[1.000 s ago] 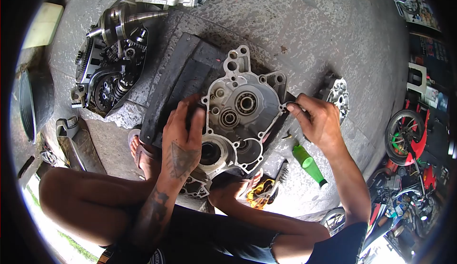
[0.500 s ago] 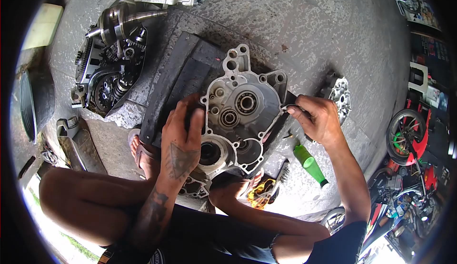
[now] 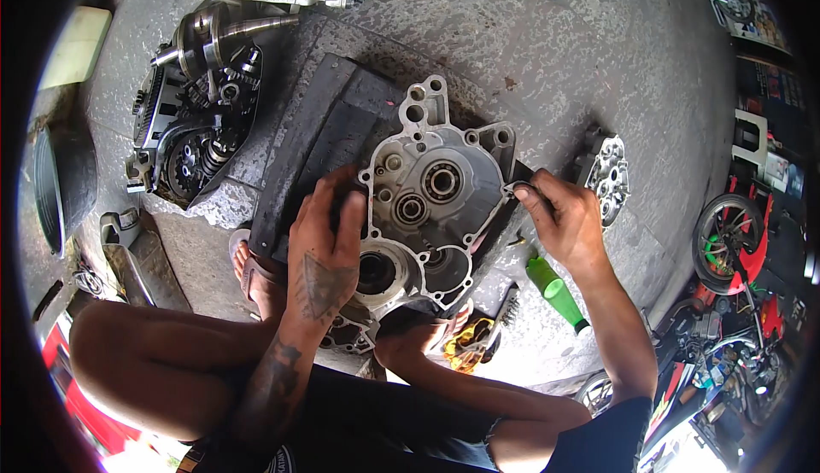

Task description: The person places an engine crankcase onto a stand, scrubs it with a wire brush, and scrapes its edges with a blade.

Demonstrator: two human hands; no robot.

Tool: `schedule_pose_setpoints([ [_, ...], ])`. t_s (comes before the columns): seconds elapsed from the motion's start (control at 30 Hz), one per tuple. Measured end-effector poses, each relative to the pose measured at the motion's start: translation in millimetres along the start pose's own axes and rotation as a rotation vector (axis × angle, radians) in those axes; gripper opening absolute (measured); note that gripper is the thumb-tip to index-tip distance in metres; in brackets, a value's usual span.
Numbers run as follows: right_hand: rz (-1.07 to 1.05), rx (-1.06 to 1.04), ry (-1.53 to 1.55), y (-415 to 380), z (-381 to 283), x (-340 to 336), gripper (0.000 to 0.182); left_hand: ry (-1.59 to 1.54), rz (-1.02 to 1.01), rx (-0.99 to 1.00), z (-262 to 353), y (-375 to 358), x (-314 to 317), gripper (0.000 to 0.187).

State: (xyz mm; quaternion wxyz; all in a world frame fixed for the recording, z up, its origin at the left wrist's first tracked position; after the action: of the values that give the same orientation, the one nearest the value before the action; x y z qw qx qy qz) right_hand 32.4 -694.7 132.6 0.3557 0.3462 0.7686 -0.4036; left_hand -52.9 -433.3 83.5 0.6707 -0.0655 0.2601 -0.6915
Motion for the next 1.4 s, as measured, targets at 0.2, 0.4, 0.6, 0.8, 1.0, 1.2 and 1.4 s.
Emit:
schedule_pose_setpoints([
  [0.2,-0.070,0.054,-0.025,-2,-3,-3,0.024,0.002,-0.005,0.009,1,1,0,0.034],
  [0.4,-0.013,0.000,-0.044,-4,-2,1,0.026,0.005,0.002,-0.013,2,-1,-2,0.034],
  [0.6,0.067,0.048,0.042,-9,0,-1,0.025,0.015,-0.010,-0.040,2,-1,-1,0.035],
  [0.8,-0.030,0.140,-0.025,-3,-5,-4,0.028,0.006,-0.002,-0.016,2,0,-1,0.035],
  [1.0,-0.205,0.161,-0.101,12,2,-5,0.031,0.010,-0.006,0.000,1,0,0,0.036],
  [1.2,-0.292,0.178,-0.158,18,-2,-4,0.042,0.006,-0.003,-0.003,0,0,0,0.037],
  [1.4,-0.281,0.170,-0.193,21,3,-4,0.048,0.015,-0.009,-0.018,0,0,0,0.037],
])
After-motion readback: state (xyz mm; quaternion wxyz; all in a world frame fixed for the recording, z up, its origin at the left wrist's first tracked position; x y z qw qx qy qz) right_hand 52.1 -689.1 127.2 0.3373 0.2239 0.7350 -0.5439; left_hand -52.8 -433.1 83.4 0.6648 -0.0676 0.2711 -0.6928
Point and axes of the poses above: each hand's wrist, its own y-axis towards the middle knuckle, its own x-axis out of the palm, z = x × y, the point moved 7 cm from there along y, towards the middle knuckle, and after that the axes turned 11 degrees about -z, right-handed, at the moved point
